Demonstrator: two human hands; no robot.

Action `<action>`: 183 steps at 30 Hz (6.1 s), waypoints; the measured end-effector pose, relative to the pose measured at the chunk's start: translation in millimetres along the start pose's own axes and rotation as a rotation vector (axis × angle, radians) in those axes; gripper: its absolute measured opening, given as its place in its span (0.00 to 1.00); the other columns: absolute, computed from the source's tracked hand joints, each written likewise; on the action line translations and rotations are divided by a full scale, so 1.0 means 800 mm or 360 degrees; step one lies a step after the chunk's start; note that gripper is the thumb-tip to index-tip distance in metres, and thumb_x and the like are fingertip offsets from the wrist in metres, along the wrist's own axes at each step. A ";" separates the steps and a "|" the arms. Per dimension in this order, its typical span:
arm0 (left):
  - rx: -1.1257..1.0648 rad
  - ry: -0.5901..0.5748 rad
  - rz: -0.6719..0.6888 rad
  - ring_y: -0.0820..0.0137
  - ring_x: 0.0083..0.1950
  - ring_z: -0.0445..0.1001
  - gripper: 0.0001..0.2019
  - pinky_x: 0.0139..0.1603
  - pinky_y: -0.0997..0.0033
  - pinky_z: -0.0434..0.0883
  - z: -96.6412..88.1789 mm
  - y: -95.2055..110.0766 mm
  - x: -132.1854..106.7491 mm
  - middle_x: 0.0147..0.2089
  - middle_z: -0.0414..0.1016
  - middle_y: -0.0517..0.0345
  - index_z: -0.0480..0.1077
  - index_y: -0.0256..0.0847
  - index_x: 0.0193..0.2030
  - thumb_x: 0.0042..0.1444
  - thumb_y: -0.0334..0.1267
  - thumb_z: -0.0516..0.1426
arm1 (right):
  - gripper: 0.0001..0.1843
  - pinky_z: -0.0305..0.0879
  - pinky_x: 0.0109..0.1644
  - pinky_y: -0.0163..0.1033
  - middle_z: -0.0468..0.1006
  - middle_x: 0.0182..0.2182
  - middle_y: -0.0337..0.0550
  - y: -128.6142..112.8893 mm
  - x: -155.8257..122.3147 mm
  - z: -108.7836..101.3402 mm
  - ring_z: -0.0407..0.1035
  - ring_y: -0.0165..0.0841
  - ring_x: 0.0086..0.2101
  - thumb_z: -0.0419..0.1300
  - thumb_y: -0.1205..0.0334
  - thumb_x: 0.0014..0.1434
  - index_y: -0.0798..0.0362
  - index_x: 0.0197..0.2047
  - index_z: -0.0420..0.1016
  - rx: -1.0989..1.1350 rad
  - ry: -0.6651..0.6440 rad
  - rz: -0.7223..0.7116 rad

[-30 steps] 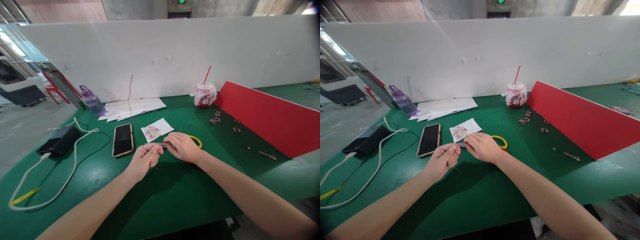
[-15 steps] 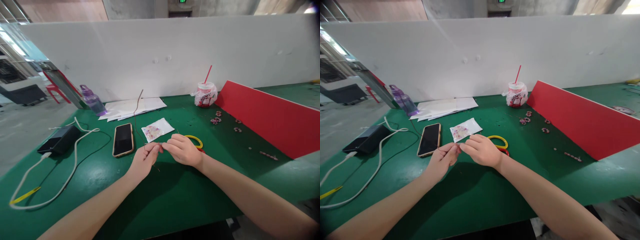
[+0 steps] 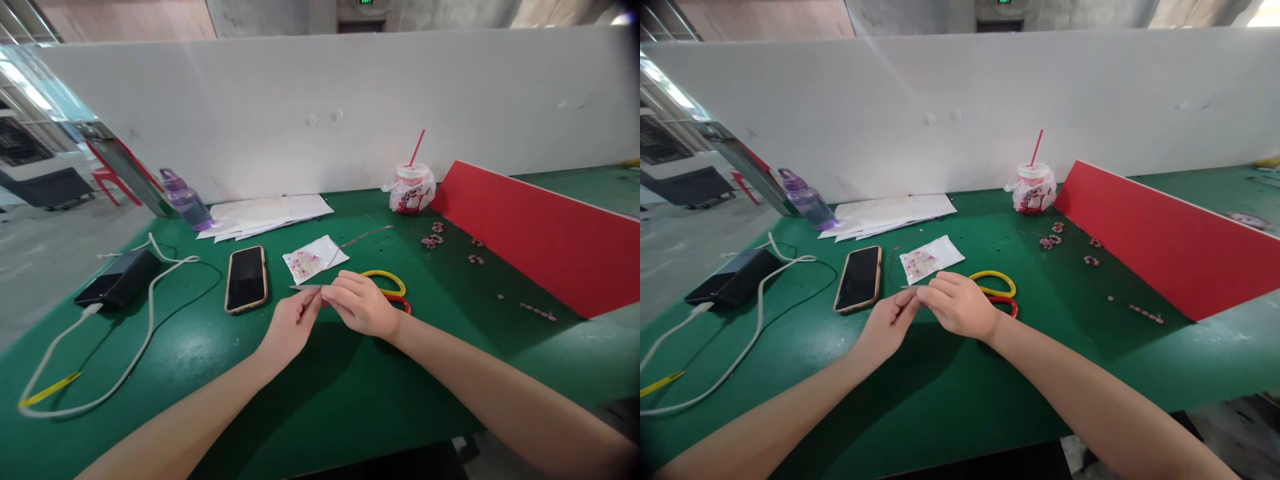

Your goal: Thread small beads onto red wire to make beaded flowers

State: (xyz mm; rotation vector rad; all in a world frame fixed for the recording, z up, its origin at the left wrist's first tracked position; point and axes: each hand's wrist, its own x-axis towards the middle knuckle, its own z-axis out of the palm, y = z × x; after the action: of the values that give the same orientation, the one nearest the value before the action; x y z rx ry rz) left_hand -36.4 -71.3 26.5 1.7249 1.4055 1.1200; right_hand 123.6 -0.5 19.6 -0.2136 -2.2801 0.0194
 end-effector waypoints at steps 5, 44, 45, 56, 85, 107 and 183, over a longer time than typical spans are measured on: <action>0.0081 0.0061 -0.0015 0.70 0.31 0.67 0.09 0.34 0.74 0.63 0.005 -0.005 0.001 0.30 0.72 0.59 0.72 0.37 0.36 0.58 0.36 0.52 | 0.06 0.63 0.34 0.37 0.71 0.29 0.45 -0.007 0.000 0.006 0.60 0.31 0.30 0.49 0.69 0.63 0.55 0.38 0.66 0.0133 0.0031 0.0125; -0.1041 -0.0044 -0.0300 0.79 0.20 0.39 0.20 0.21 0.73 0.41 -0.002 -0.008 0.003 0.17 0.42 0.70 0.54 0.39 0.21 0.59 0.45 0.54 | 0.25 0.39 0.23 0.34 0.42 0.17 0.31 -0.005 0.014 -0.020 0.39 0.23 0.20 0.55 0.60 0.56 0.52 0.18 0.41 0.0754 0.0004 0.0978; -0.1053 -0.0052 -0.0327 0.79 0.19 0.39 0.20 0.20 0.74 0.41 -0.003 -0.007 0.004 0.16 0.41 0.70 0.53 0.39 0.20 0.58 0.45 0.55 | 0.26 0.38 0.23 0.34 0.41 0.17 0.31 -0.005 0.014 -0.021 0.39 0.23 0.21 0.55 0.59 0.57 0.52 0.18 0.40 0.0798 0.0003 0.1036; -0.0507 -0.0184 -0.0636 0.80 0.16 0.41 0.17 0.18 0.76 0.41 -0.018 -0.002 0.019 0.14 0.42 0.71 0.70 0.37 0.32 0.58 0.51 0.53 | 0.25 0.40 0.22 0.33 0.43 0.15 0.31 0.024 0.008 -0.021 0.40 0.22 0.19 0.52 0.60 0.57 0.53 0.16 0.41 0.0408 -0.0084 0.0995; 0.0424 -0.0114 -0.0409 0.76 0.18 0.47 0.19 0.21 0.74 0.46 -0.028 -0.015 0.029 0.17 0.45 0.68 0.70 0.39 0.30 0.60 0.49 0.47 | 0.25 0.41 0.26 0.36 0.62 0.14 0.37 0.072 -0.014 -0.031 0.53 0.25 0.19 0.44 0.56 0.64 0.55 0.17 0.60 -0.0535 -0.0514 0.0531; 0.0579 0.0101 -0.0147 0.74 0.22 0.55 0.17 0.26 0.74 0.52 -0.028 -0.018 0.023 0.20 0.58 0.64 0.72 0.38 0.34 0.61 0.47 0.48 | 0.13 0.48 0.64 0.54 0.77 0.44 0.48 0.034 0.006 -0.024 0.66 0.38 0.50 0.52 0.63 0.62 0.56 0.48 0.69 -0.0570 -0.0094 0.0110; -0.0727 -0.0305 -0.0662 0.81 0.17 0.42 0.11 0.18 0.75 0.40 -0.013 -0.031 0.023 0.17 0.44 0.71 0.66 0.38 0.35 0.61 0.43 0.52 | 0.04 0.68 0.38 0.36 0.79 0.33 0.39 0.012 0.001 0.007 0.72 0.30 0.34 0.63 0.64 0.53 0.51 0.35 0.76 0.0743 -0.0009 0.1128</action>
State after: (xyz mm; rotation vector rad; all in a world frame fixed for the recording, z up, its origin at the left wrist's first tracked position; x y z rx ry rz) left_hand -55.6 -48.4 13.3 1.1215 1.2007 0.9244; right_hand 119.9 9.3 15.8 -0.7514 -2.0239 0.9014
